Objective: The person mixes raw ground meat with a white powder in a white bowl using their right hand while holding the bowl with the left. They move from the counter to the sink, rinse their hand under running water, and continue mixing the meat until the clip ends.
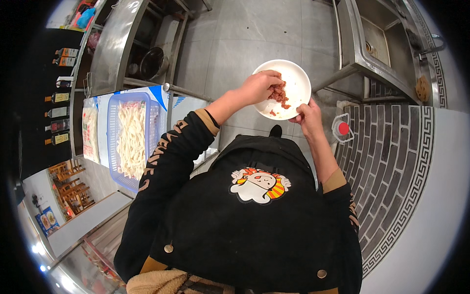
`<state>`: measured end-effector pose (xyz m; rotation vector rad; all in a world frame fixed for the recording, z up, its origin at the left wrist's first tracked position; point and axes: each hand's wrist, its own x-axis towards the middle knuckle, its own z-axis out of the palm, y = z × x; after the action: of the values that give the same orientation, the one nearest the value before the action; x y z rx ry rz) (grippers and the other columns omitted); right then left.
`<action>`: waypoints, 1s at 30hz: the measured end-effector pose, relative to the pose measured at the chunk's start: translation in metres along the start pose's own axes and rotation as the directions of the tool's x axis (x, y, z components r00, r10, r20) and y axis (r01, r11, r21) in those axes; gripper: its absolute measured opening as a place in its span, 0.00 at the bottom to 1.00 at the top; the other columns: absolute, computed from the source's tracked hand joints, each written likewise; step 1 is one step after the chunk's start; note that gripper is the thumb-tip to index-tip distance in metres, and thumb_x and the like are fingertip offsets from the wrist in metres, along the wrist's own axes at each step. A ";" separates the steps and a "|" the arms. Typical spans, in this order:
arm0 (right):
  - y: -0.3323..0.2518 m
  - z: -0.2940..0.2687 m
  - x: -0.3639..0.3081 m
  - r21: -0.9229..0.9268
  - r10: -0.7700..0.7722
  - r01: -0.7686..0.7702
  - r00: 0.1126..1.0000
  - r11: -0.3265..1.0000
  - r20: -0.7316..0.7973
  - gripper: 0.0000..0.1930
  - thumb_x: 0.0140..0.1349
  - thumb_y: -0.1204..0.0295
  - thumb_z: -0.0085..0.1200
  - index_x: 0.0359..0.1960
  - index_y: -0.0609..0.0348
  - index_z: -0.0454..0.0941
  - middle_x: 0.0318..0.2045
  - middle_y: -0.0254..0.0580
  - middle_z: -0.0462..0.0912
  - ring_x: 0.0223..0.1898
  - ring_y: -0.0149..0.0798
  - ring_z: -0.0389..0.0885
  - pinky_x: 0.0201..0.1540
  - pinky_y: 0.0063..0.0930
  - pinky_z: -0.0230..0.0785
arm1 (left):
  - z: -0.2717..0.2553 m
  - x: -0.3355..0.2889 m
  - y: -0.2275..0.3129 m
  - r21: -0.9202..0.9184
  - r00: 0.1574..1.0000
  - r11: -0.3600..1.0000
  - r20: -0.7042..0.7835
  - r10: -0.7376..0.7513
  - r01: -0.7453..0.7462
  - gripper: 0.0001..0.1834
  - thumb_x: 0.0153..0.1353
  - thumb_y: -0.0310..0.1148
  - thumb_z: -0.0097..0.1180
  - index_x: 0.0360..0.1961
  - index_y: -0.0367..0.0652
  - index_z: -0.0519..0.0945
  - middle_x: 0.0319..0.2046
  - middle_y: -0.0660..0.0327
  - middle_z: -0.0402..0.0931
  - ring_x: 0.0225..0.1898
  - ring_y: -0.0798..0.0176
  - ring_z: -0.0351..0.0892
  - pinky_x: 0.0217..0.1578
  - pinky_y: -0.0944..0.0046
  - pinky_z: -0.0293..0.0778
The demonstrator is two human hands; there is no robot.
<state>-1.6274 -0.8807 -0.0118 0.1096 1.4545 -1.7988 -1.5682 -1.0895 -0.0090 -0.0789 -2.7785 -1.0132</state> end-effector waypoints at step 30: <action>0.009 0.011 -0.005 0.079 0.109 -0.112 0.993 0.991 0.043 0.19 0.48 0.79 0.45 0.45 0.67 0.71 0.28 0.35 0.78 0.13 0.21 0.66 0.25 0.32 0.80 | 0.004 -0.004 -0.003 0.267 0.995 0.962 -0.059 0.077 -0.058 0.11 0.57 0.36 0.56 0.40 0.48 0.77 0.44 0.58 0.73 0.42 0.52 0.78 0.35 0.55 0.79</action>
<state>-1.6144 -0.8879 -0.0124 0.1918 1.3225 -1.7602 -1.5651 -1.0895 -0.0145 -0.0985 -2.7976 -0.6086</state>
